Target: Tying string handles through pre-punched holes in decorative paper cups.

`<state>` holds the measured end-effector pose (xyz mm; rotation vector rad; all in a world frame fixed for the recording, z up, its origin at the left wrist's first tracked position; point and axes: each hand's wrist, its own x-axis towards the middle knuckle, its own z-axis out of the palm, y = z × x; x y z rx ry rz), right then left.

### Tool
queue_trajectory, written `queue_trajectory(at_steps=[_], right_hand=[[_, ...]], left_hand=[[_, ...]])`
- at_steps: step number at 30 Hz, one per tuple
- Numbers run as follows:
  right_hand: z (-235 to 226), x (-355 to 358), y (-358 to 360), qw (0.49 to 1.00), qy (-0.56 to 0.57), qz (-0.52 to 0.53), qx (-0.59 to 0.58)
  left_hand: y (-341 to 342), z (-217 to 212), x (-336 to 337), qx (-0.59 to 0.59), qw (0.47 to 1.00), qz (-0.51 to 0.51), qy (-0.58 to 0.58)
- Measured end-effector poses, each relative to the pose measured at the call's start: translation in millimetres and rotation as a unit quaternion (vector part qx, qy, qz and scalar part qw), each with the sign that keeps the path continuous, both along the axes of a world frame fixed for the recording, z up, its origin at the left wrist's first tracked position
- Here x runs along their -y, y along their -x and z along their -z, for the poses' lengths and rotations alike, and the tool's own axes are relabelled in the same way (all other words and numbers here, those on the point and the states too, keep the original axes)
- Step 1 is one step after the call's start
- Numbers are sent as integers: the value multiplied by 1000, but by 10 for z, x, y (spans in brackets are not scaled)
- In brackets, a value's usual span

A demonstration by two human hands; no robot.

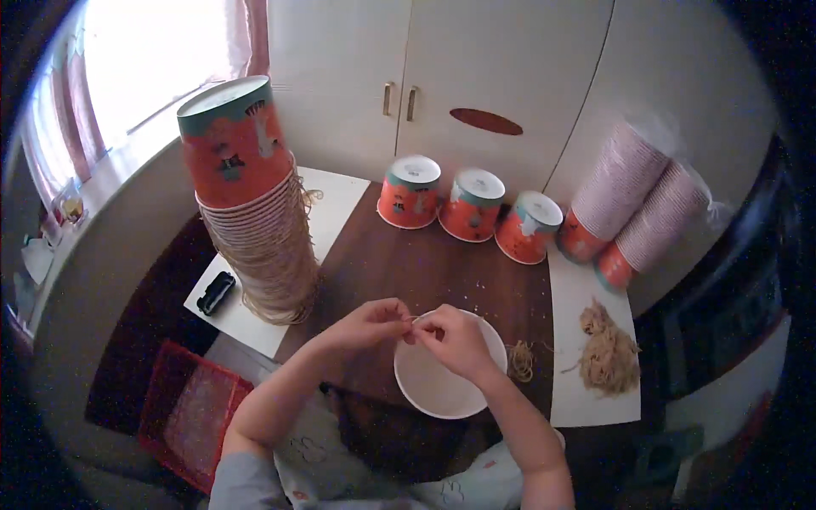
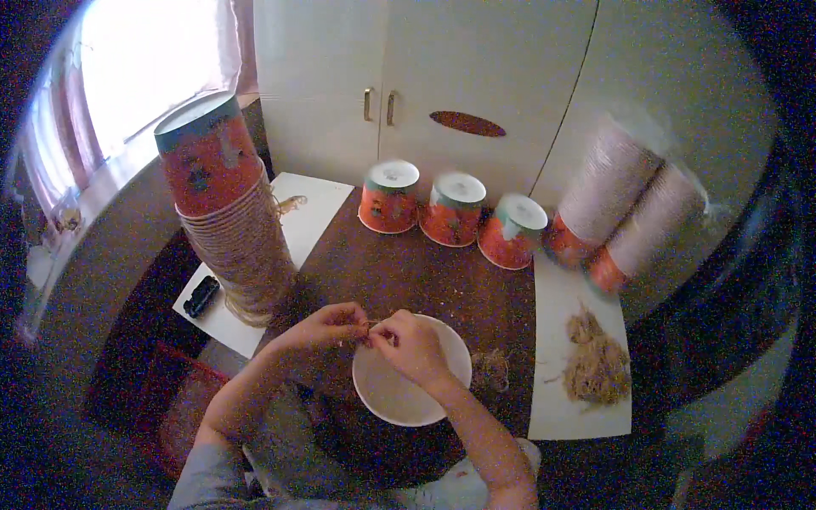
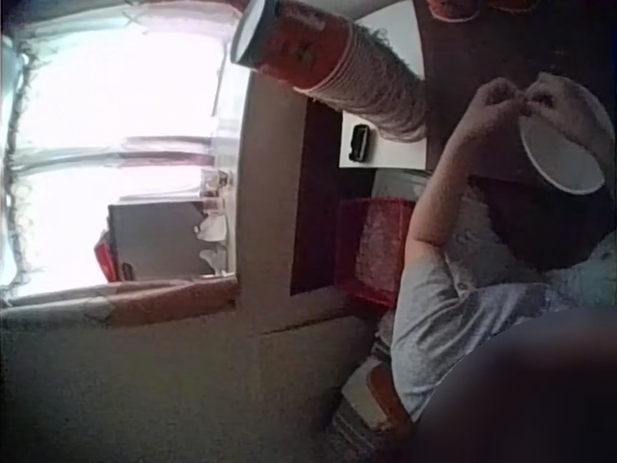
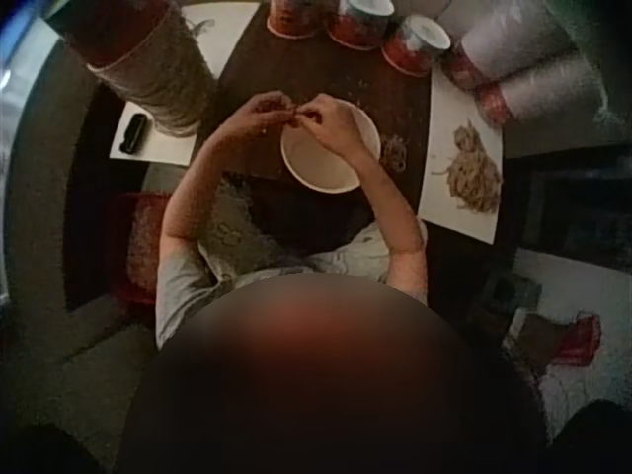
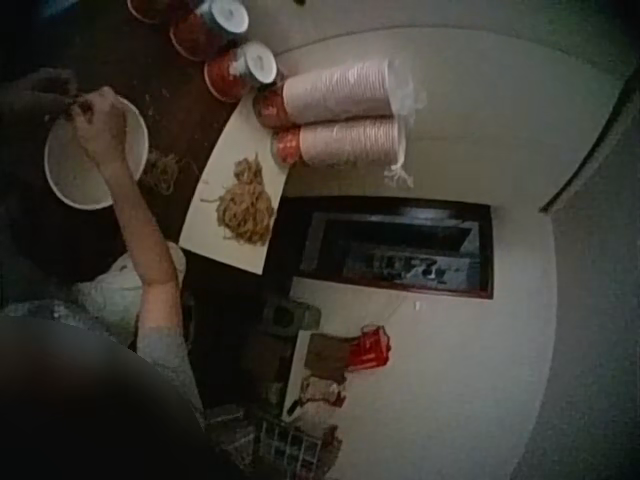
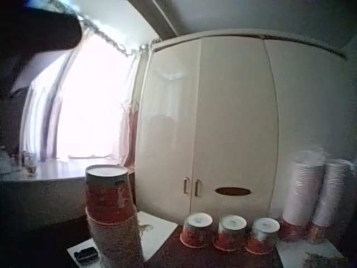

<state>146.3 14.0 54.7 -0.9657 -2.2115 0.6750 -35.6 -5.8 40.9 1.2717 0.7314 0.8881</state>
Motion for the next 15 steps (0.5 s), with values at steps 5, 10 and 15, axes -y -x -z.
queue_trajectory(at_steps=[5, 10, 15], right_hand=[[-100, 42, -13, 1000, 13, 21, -1], [-73, 49, -3, 999, -4, 9, -32], [-91, 184, 118, 971, -215, -79, 63]], left_hand=[[37, 61, -15, 13, 999, -8, 29], [57, 18, -14, -9, 998, -18, 61], [103, 88, -39, -40, 997, -30, 50]])
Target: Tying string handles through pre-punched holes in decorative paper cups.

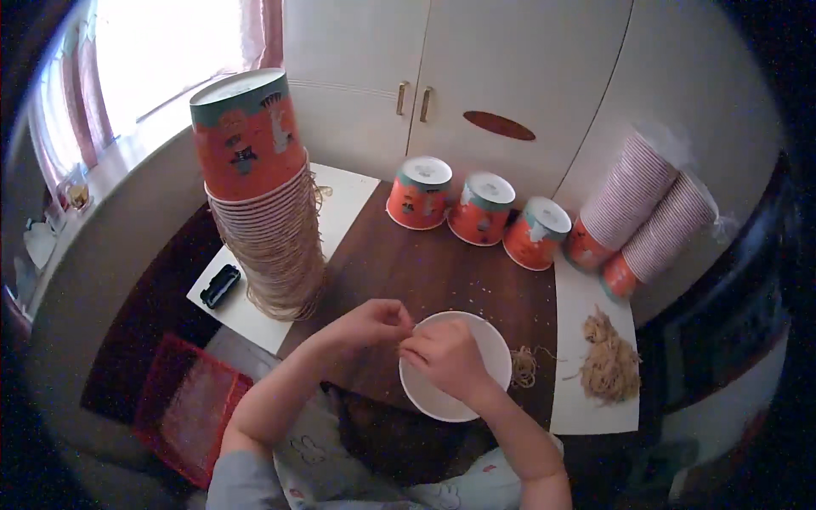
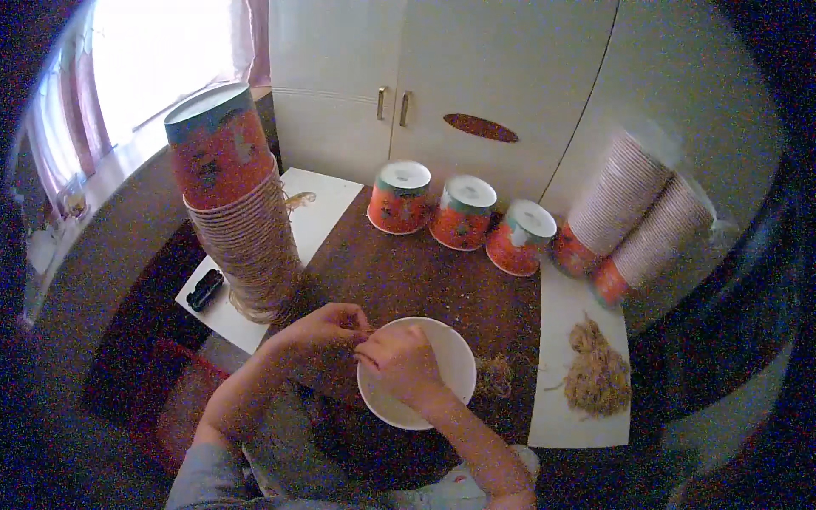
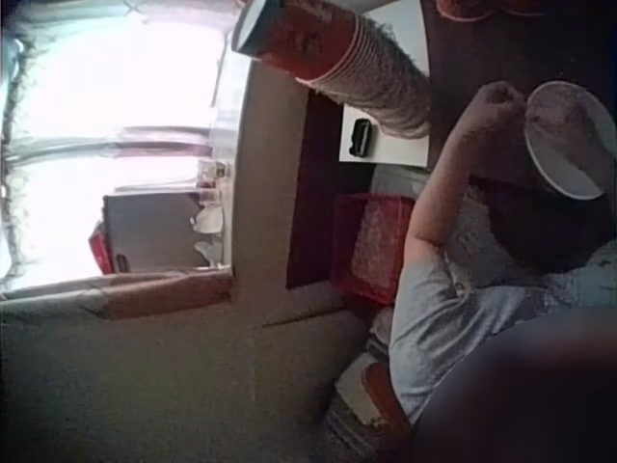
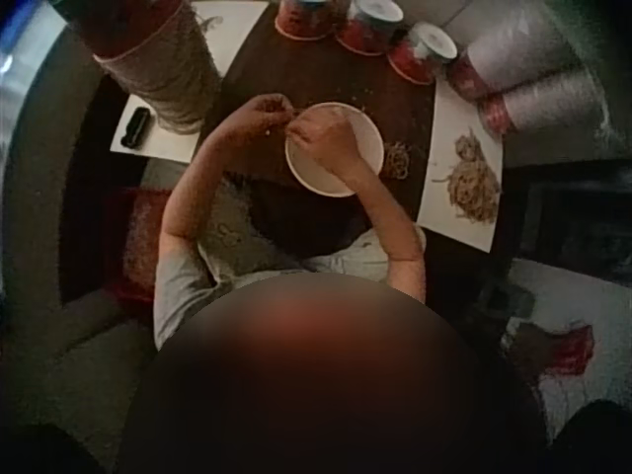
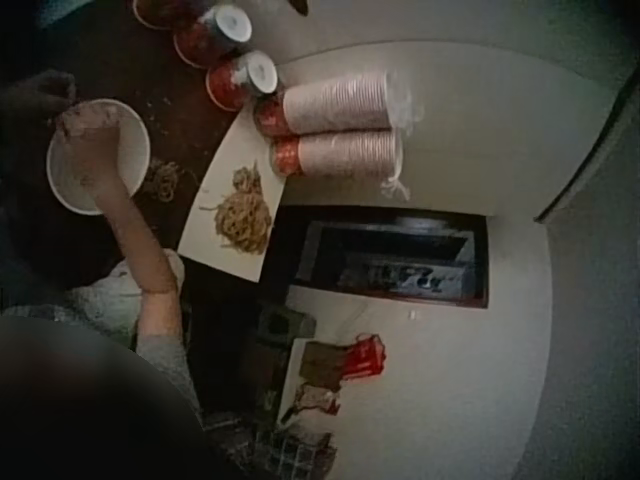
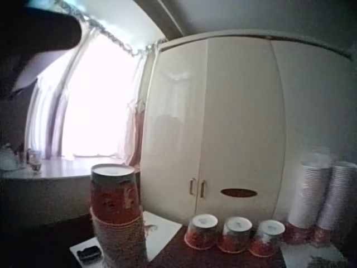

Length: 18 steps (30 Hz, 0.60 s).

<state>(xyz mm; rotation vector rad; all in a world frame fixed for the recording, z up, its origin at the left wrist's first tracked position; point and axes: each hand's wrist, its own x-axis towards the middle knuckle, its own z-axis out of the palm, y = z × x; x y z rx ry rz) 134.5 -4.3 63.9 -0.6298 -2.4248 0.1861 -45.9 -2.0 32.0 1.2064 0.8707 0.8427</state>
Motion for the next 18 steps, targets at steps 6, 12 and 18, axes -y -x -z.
queue_trajectory(at_steps=[6, 12, 18], right_hand=[[-84, -74, 15, 984, 155, 77, -46], [2, -146, -35, 953, 298, 57, -14], [19, -97, 38, 964, 256, 46, -48]], left_hand=[[4, 23, 52, -45, 996, -13, -78], [-68, -52, 67, -69, 992, -22, -105], [12, 30, 25, 11, 999, -43, -12]])
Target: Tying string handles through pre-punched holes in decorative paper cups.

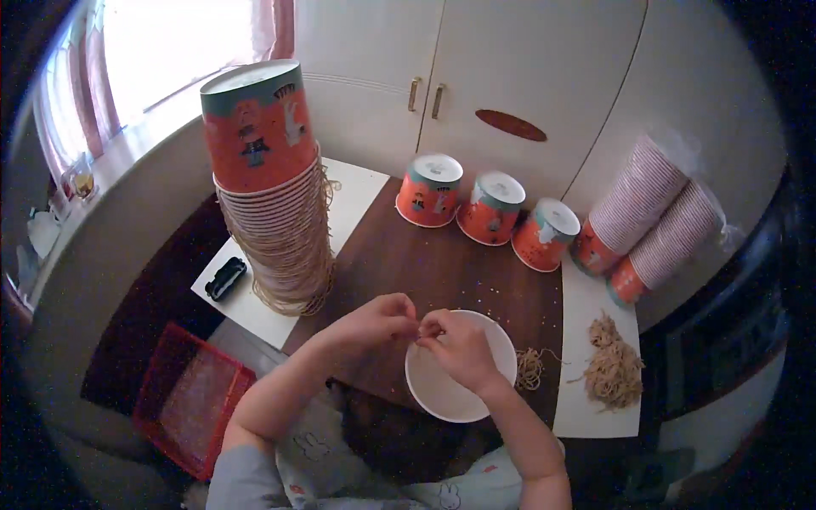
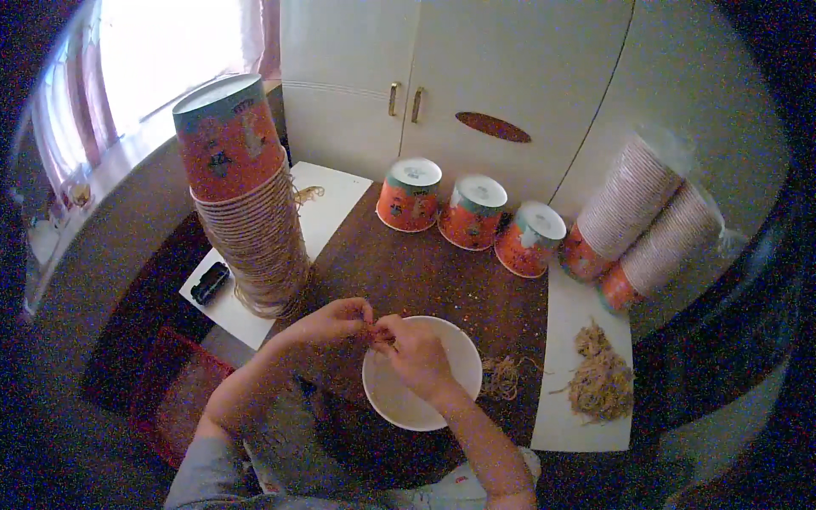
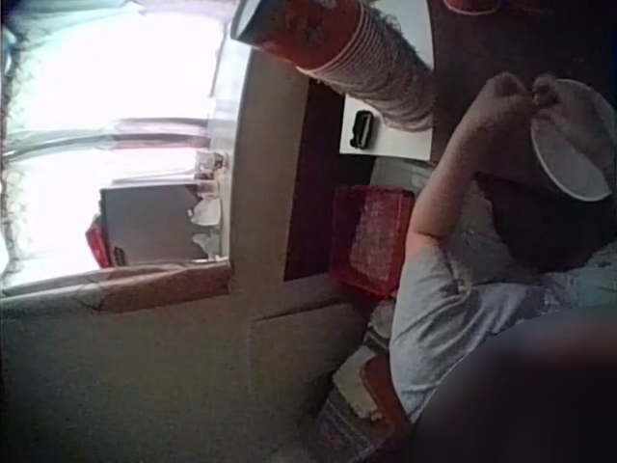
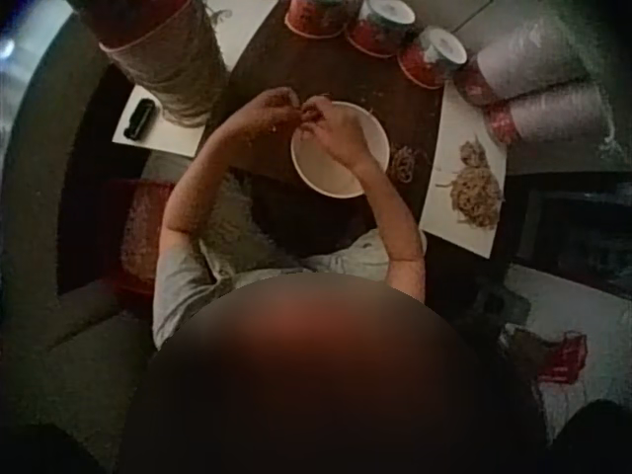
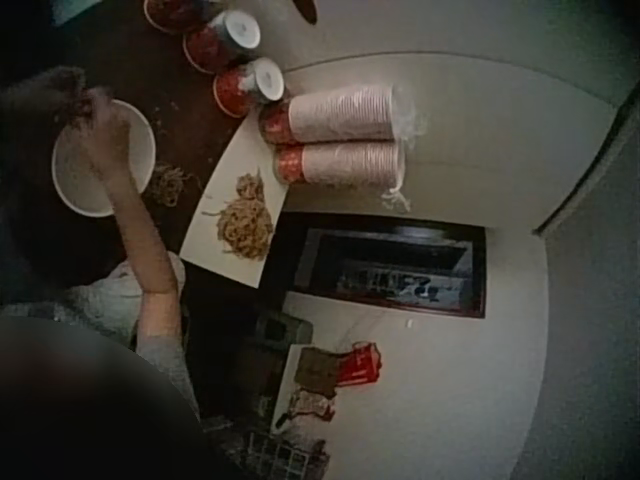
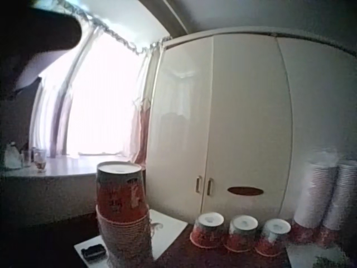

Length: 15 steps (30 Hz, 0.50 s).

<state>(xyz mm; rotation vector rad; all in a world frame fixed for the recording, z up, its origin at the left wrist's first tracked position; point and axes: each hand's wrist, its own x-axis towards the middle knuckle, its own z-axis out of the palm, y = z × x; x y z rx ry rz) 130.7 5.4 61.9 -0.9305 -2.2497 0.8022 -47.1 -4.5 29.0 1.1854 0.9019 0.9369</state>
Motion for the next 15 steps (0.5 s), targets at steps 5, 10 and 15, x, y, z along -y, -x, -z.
queue_trajectory(at_steps=[5, 10, 15], right_hand=[[52, -22, -30, 999, -32, 6, 34], [87, -41, -6, 997, 44, 57, -21], [103, -88, -10, 993, 91, 63, -45]], left_hand=[[-35, -86, 33, -19, 999, -2, 35], [-2, -20, 68, -178, 971, -65, -148], [-58, -117, 130, -288, 938, -70, -180]])
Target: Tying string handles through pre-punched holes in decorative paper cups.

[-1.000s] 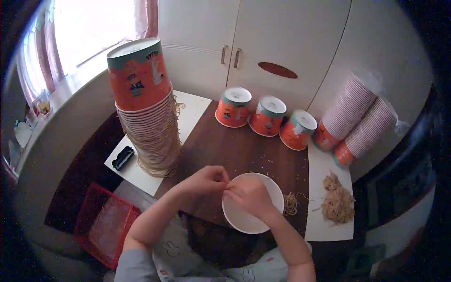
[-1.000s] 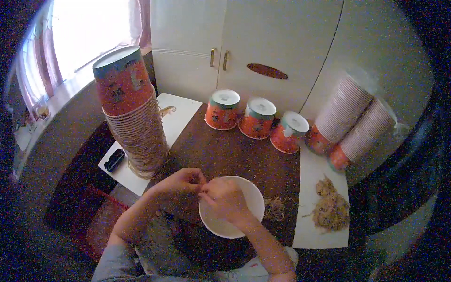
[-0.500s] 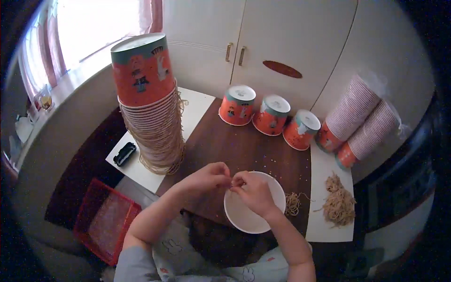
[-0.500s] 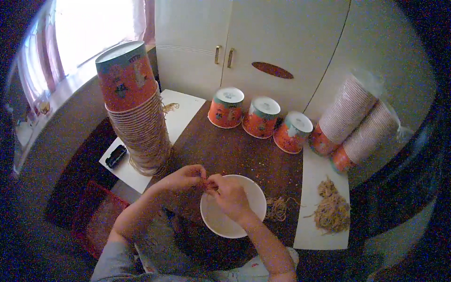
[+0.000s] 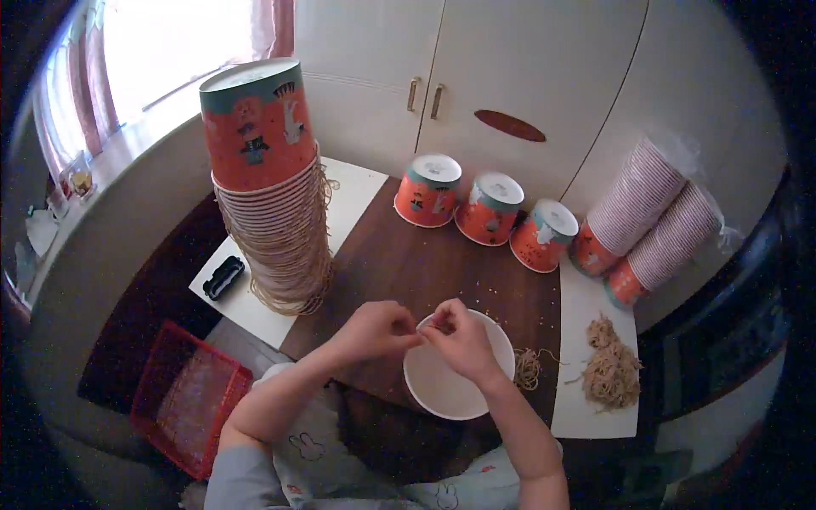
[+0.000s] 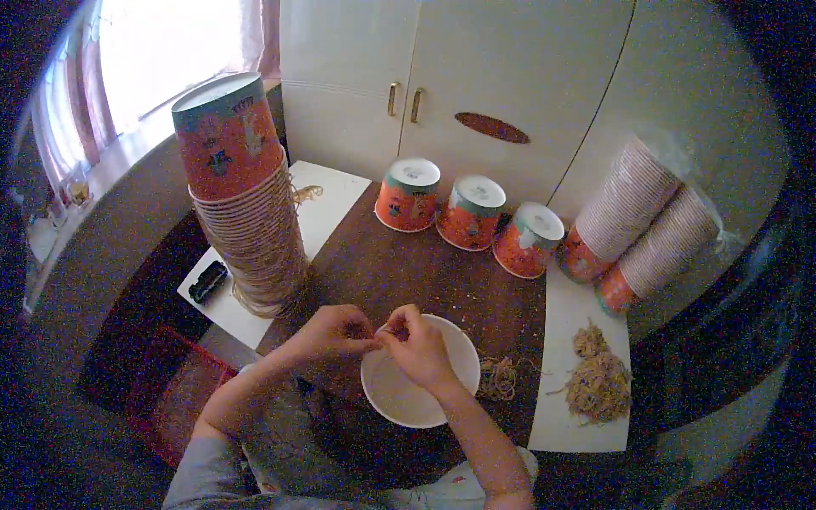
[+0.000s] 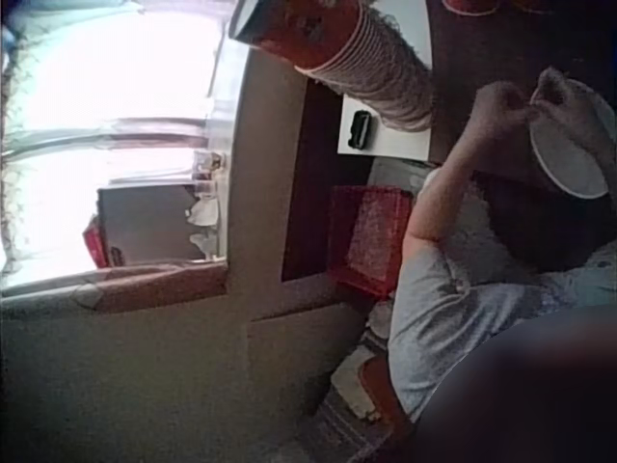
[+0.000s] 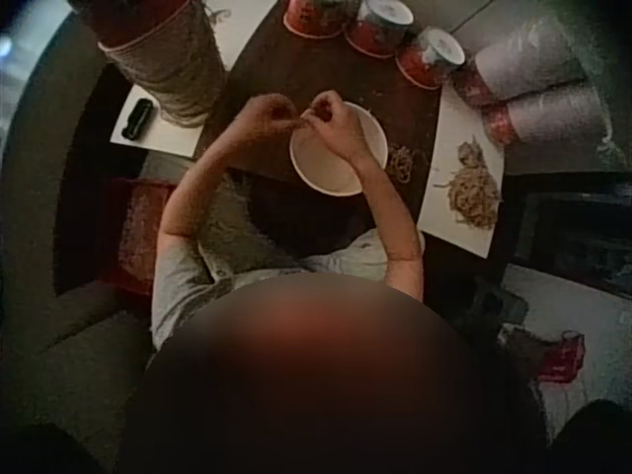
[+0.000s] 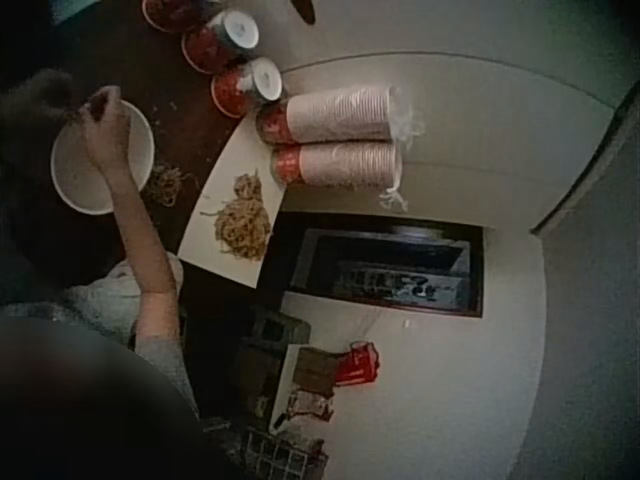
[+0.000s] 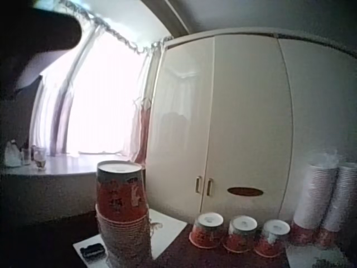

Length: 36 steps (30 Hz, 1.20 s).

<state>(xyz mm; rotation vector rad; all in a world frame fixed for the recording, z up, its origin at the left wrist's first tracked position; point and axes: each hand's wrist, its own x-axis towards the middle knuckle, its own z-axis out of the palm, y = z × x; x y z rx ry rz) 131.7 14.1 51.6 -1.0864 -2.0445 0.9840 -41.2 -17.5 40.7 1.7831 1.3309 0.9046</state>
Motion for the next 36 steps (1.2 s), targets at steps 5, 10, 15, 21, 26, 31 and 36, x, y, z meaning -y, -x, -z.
queue_trajectory(at_steps=[5, 10, 15, 21, 26, 31, 36], right_hand=[[49, -32, -9, 1000, 16, -6, -22], [54, -38, -13, 1000, 15, -7, -17], [135, -73, -31, 998, 31, -35, -44], [172, -74, -10, 997, 52, -41, -41], [140, -65, 6, 997, 60, -39, -36], [103, -51, 15, 998, 41, -39, -30], [123, -74, 13, 998, 35, -41, -16]], left_hand=[[-154, -11, 56, -129, 984, -58, -106], [-133, 19, 41, -112, 985, -63, -117], [-40, -55, 42, -120, 983, -36, -132], [-12, -73, 73, -190, 958, -47, -209], [-29, -69, 76, -199, 958, -59, -195], [-39, -37, 23, -134, 978, -50, -150], [-57, -46, 22, -83, 989, -46, -115]])
